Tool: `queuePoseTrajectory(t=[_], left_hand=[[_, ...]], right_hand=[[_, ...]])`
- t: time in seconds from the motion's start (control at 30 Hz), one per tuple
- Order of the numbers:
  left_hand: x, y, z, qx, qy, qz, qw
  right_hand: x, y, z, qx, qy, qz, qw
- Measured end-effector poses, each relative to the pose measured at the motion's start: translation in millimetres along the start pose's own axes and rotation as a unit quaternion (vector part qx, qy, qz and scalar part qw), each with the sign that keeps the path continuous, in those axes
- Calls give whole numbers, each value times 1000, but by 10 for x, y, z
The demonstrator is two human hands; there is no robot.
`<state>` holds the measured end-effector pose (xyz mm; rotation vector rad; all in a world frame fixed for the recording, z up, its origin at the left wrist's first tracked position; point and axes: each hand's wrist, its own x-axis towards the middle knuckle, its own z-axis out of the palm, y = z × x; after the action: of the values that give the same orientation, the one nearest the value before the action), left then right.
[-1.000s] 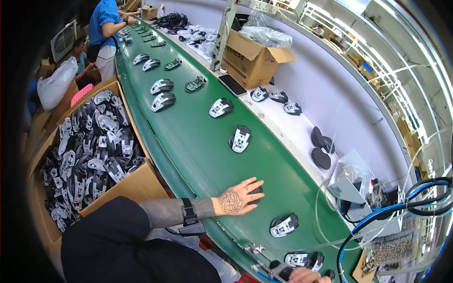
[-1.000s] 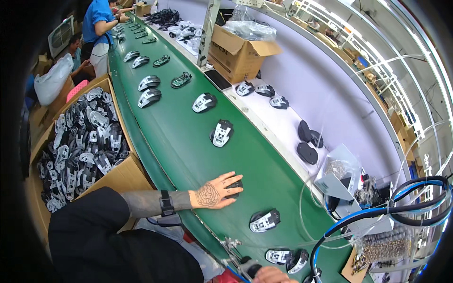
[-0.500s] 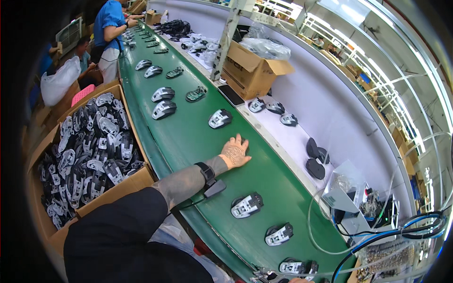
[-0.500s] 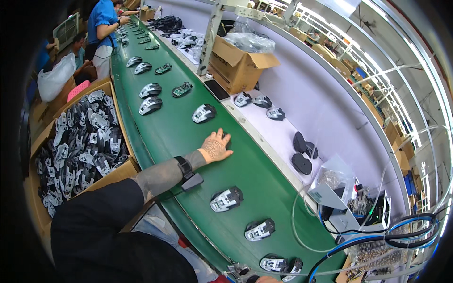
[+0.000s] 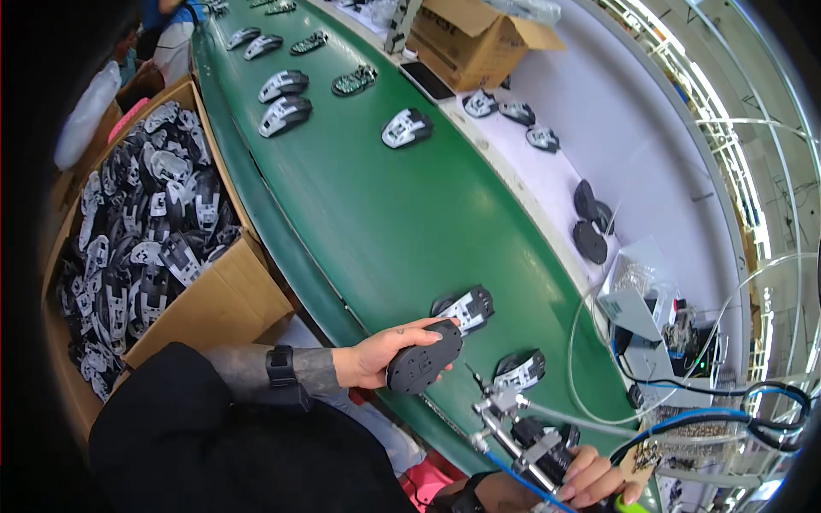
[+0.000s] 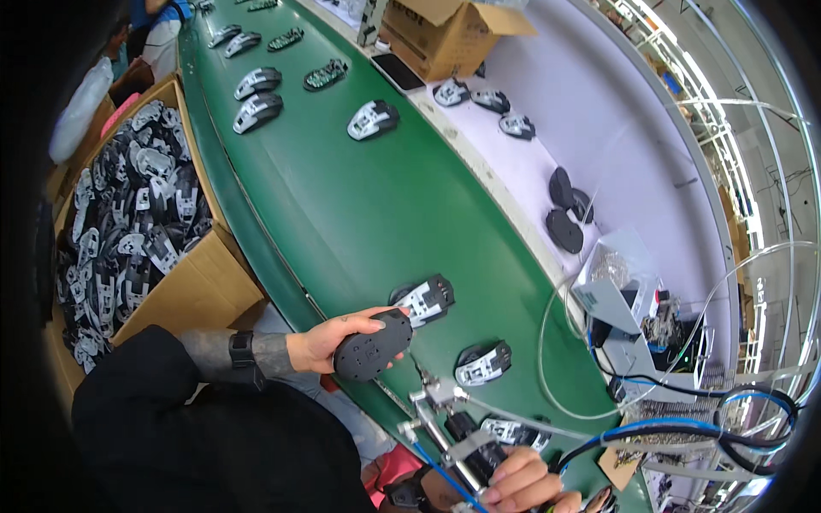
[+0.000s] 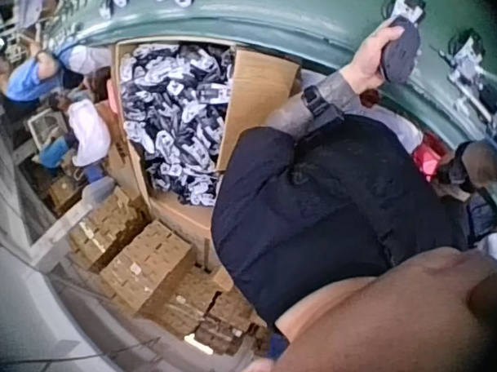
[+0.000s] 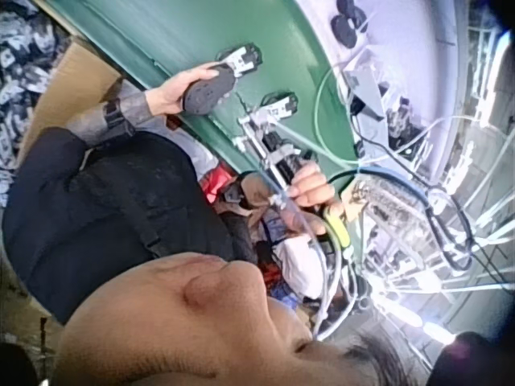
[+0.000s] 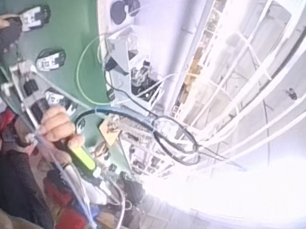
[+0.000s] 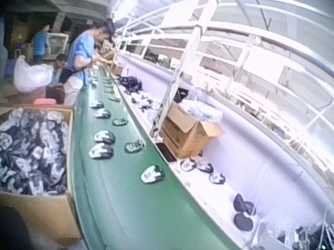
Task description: The recorder is using a pneumatic screwdriver to secure components of computer mice on an assembly line.
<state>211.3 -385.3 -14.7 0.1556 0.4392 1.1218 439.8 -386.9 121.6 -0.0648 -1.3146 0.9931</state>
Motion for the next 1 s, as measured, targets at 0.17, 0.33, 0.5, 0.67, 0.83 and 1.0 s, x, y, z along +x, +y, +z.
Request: queuePoseTrajectory(t=[0.17, 0.33, 0.5, 0.67, 0.83, 1.0], left_hand=[[-126, -108, -56, 21, -27, -36, 999], [-106, -120, -4, 55, -39, -41, 997], [-108, -139, -15, 84, -41, -30, 995], [-185, -135, 58, 127, -27, -27, 991], [-116, -109, 63, 205, -27, -40, 978], [32, -62, 0, 60, 60, 8, 996]], right_hand=[[15, 164, 53, 2, -13, 26, 1000], [-21, 44, 84, -15, 15, 16, 1000], [-55, 101, 100, -4, 49, 0, 999], [-39, 120, 58, 27, 33, 1, 999], [-112, 89, 53, -12, 66, -9, 998], [-179, -49, -102, -32, 46, -31, 998]])
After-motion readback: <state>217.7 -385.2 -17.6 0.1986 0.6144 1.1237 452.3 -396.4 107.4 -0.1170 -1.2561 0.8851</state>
